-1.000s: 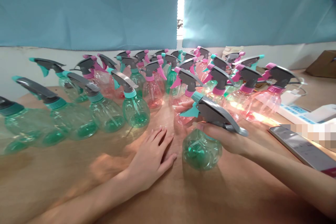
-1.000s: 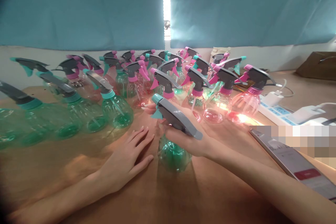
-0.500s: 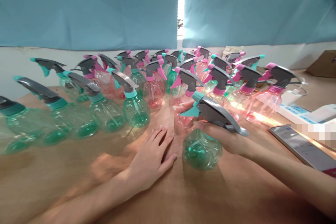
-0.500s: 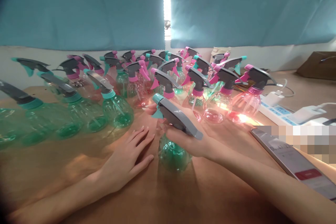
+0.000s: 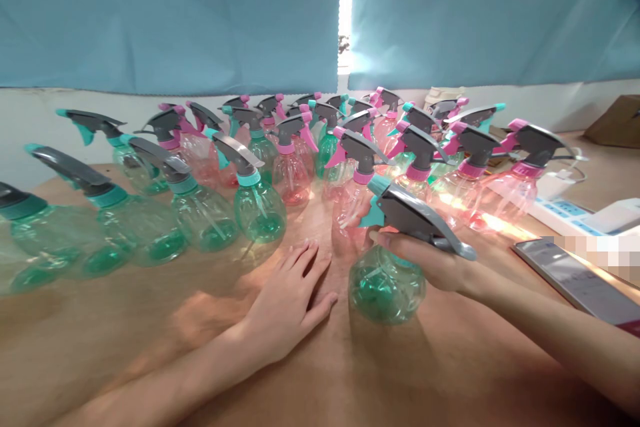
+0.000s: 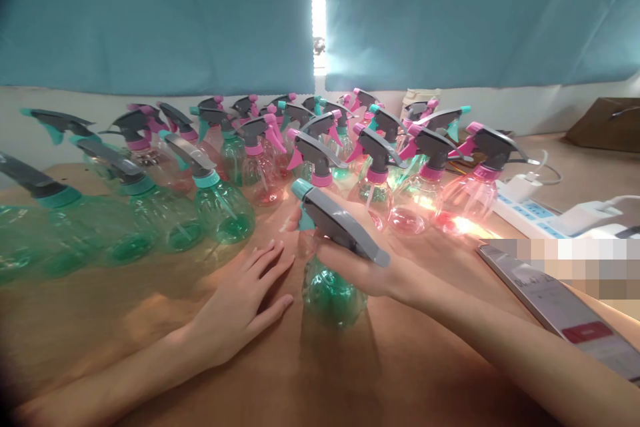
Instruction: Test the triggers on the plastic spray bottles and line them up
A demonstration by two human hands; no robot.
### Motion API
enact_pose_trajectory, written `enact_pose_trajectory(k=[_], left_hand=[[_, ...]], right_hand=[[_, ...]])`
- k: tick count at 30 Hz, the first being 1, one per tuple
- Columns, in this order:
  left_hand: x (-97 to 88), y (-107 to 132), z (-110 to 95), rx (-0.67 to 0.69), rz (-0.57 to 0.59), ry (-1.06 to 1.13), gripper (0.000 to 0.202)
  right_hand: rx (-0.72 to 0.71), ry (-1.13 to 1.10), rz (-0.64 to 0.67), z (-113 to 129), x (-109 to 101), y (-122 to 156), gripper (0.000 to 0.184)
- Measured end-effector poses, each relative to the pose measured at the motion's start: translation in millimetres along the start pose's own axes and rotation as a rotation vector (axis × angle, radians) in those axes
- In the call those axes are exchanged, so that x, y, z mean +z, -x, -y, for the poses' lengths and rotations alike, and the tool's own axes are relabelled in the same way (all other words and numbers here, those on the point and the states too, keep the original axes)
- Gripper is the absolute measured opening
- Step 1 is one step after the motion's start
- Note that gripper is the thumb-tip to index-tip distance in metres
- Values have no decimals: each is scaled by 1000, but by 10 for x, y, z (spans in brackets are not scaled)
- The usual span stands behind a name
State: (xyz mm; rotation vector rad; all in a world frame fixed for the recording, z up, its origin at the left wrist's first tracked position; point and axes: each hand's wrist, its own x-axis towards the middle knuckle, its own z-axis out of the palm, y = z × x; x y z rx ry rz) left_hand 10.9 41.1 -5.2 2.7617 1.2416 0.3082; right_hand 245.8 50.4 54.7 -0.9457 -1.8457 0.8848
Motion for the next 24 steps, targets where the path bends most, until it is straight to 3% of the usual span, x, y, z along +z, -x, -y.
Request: enact_pose_trajectory(k=[6,17,24], left_hand=[[-7,7,-8,1,18,-31,50],[-7,4,-2,2,19,-23,51],[-5,1,-2,4,16,-40,50]], right_hand=[[36,-111,62,-12,-12,7,4],[63,-107,-16,-53,-14,46,10],[-8,-194,55,-13,36,2,22]])
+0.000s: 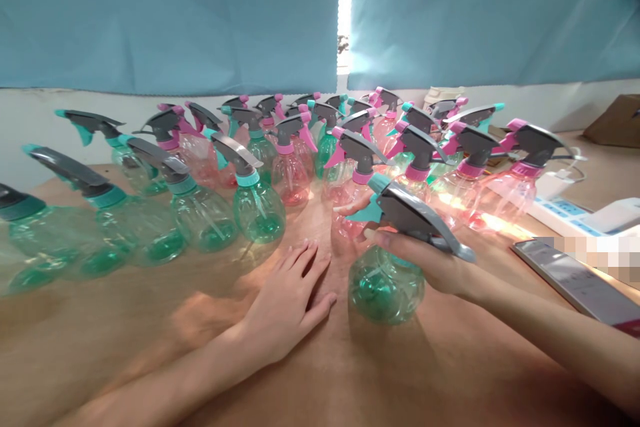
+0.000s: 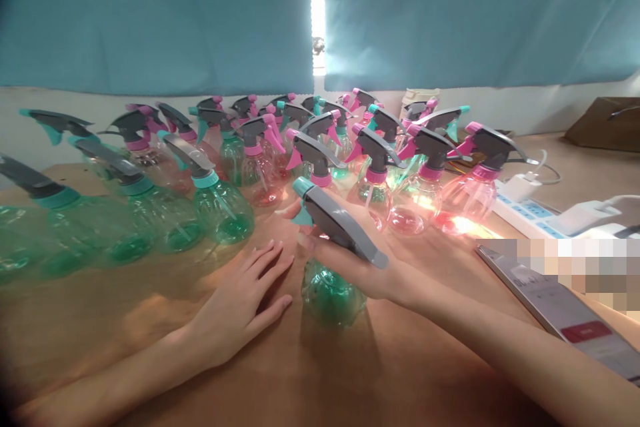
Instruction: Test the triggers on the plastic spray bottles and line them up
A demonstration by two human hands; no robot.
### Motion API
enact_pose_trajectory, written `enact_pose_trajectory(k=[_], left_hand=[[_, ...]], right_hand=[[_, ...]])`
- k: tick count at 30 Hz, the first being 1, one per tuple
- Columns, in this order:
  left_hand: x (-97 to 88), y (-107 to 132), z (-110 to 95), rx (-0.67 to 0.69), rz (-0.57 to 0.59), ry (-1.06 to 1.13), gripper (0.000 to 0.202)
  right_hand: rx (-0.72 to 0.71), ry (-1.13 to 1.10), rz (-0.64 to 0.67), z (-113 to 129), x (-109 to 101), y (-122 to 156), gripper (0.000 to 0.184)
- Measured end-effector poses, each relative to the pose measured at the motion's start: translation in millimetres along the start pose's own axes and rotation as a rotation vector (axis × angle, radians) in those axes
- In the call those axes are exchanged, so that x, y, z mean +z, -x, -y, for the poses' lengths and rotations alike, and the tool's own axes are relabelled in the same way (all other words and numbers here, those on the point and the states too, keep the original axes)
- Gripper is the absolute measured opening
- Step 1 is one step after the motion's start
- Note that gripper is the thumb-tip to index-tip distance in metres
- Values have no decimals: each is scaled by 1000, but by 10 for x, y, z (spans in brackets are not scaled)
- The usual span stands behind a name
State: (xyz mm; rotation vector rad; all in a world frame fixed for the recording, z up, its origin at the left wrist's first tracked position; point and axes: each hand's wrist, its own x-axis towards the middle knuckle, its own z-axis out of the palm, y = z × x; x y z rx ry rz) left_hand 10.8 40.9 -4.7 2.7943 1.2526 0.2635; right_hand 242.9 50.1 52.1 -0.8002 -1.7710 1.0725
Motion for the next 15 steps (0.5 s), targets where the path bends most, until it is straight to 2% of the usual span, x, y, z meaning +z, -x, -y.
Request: enact_pose_trajectory(k=[9,15], left_hand=[[12,6,7,-3,-12,5,50],[-3,9,-1,-8,24,10,52]], right_hand=[[-3,14,-19,37,-6,-6,24],[-19,-26,-14,47,9,-23,25]])
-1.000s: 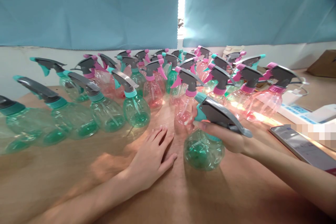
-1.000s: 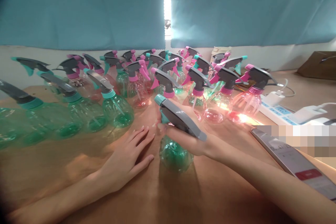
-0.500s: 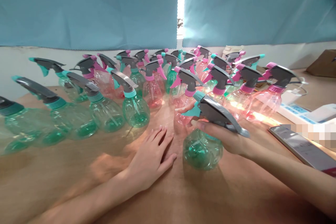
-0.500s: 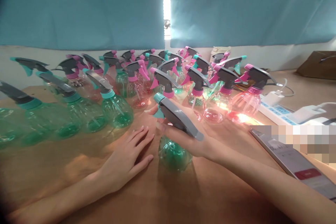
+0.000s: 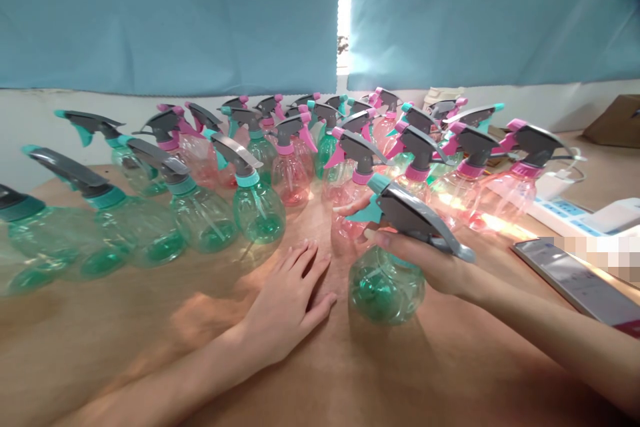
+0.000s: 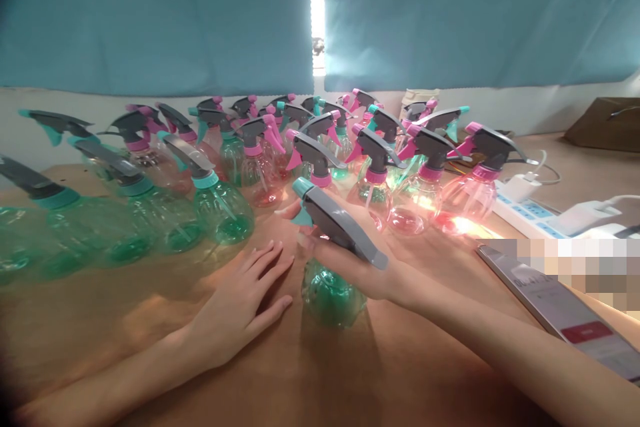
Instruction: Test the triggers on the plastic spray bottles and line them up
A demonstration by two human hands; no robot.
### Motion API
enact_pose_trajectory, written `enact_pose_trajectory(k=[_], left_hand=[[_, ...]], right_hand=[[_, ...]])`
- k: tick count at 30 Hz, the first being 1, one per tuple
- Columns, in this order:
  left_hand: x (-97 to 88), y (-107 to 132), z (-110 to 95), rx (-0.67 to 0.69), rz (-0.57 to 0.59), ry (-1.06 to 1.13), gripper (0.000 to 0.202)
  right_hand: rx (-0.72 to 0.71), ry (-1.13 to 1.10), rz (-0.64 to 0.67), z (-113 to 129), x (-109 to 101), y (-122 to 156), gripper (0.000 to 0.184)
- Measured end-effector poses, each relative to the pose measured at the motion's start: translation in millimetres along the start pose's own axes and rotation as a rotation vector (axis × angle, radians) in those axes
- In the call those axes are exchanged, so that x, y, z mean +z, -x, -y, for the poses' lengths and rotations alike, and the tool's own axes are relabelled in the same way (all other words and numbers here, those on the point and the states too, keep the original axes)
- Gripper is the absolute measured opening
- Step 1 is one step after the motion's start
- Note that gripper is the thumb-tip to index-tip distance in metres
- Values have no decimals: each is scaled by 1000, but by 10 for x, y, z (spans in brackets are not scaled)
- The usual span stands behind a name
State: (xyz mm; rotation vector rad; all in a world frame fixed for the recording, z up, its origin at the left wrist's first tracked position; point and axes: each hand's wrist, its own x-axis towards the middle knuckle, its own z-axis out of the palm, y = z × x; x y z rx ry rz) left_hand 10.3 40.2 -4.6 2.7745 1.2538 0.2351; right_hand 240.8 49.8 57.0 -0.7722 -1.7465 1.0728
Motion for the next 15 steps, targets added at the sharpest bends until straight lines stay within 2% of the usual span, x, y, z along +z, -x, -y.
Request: enact_pose_trajectory(k=[10,15], left_hand=[[4,-11,-1,2,-19,10,51],[6,-10,2,4,-30,13,50]], right_hand=[[-36,-10,6,-11,-2,0,25],[11,-4,6,-22,-7,5,26]])
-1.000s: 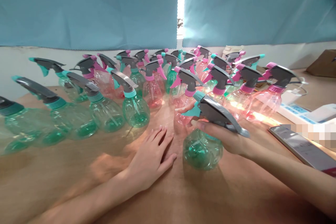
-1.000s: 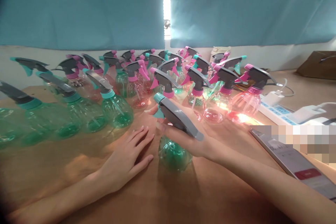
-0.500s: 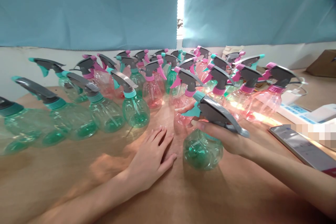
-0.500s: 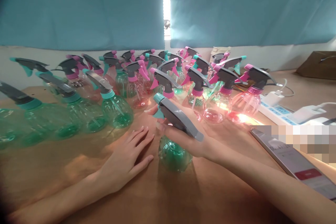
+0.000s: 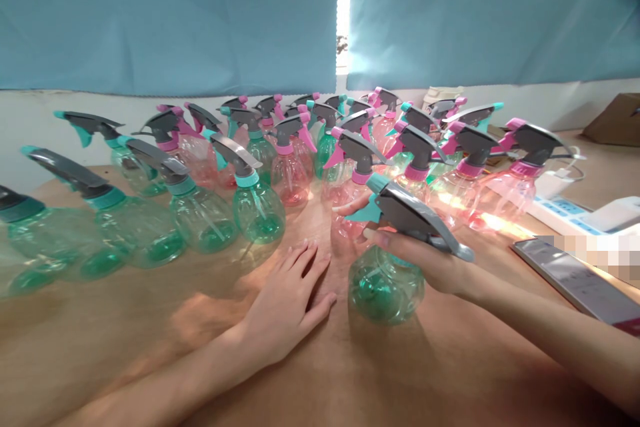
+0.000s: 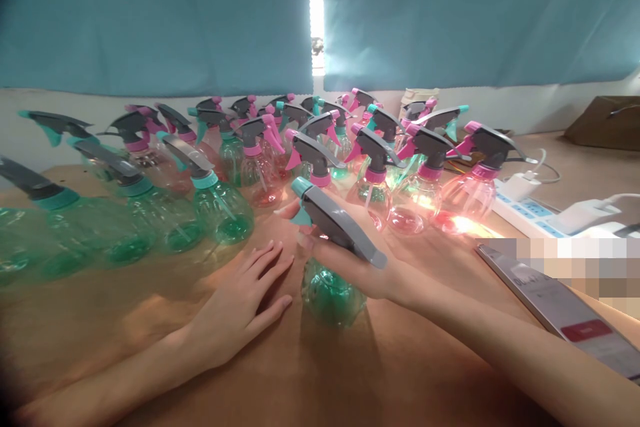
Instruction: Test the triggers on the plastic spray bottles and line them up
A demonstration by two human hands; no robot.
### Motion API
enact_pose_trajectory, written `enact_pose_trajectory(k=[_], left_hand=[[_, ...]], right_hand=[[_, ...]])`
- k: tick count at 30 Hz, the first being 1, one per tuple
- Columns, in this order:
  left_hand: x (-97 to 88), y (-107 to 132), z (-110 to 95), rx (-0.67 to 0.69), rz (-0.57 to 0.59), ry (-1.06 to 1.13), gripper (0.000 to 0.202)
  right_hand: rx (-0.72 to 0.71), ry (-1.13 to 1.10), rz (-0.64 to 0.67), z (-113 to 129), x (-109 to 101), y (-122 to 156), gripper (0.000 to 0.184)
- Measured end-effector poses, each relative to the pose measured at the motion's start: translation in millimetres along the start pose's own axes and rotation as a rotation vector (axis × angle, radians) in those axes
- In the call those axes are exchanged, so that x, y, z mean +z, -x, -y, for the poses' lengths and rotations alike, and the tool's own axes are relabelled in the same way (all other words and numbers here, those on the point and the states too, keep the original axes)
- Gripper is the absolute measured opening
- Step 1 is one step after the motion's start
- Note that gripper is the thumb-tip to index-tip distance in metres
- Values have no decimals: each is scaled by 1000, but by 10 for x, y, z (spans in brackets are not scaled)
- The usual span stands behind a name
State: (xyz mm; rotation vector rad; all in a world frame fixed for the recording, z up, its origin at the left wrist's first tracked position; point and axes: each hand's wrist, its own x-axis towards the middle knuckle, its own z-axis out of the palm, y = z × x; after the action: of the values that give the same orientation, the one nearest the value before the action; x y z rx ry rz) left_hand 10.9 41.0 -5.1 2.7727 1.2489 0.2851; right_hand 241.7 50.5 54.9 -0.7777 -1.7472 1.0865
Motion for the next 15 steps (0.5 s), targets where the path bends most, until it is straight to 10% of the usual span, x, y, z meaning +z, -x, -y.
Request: enact_pose_trajectory(k=[15], left_hand=[[10,7,9,11,-10,-27,50]], right_hand=[[12,143,-7,45,-13,-5,24]])
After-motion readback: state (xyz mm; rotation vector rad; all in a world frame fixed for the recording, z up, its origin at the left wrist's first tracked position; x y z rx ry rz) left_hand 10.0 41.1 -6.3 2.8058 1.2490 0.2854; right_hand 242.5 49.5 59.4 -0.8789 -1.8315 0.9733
